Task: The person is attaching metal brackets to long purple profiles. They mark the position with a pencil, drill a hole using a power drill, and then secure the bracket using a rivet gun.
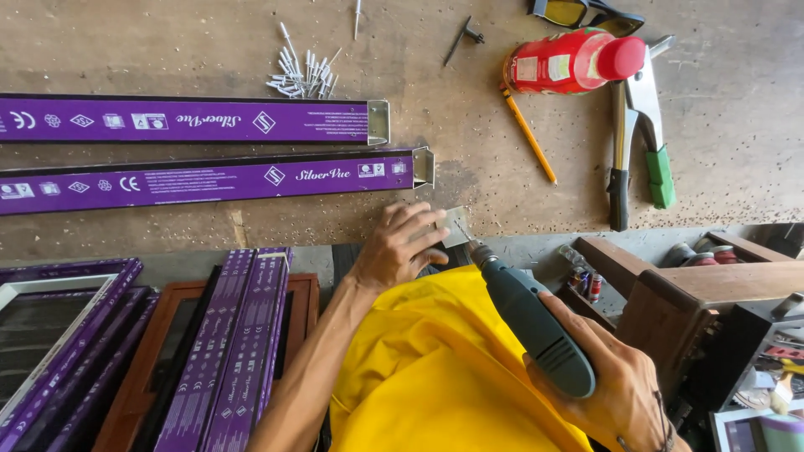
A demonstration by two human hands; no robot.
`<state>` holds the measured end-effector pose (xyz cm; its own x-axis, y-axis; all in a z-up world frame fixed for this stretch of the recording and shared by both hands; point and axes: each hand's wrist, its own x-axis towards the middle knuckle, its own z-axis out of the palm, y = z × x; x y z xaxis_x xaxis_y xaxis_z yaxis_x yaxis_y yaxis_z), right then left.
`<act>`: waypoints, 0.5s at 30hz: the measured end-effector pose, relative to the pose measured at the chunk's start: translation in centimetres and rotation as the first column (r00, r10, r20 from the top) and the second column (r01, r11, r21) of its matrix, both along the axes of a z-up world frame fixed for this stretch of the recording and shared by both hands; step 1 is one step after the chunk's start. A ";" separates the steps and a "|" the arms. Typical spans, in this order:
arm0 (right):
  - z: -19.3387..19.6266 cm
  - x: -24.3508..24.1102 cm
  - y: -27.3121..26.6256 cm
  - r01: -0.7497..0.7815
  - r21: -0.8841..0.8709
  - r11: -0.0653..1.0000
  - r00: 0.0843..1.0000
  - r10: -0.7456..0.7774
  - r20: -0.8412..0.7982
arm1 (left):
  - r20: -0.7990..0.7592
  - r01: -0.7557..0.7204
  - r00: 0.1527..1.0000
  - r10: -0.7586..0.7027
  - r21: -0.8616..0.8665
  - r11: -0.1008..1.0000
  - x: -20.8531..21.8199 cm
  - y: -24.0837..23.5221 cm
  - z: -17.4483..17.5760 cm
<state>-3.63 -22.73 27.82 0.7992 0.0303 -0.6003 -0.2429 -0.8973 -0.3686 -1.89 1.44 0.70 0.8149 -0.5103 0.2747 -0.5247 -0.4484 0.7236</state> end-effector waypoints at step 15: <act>-0.8 -0.3 0.9 -0.118 -0.021 0.993 0.992 0.119 0.037 | 0.169 -0.054 0.985 0.024 0.177 0.983 -0.8 -0.4 -1.6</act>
<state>-3.93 -21.88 27.00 0.8130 0.1152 -0.5708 -0.1204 -0.9258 -0.3584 -2.65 1.02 -0.94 0.7862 -0.5326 0.3133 -0.6097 -0.5860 0.5338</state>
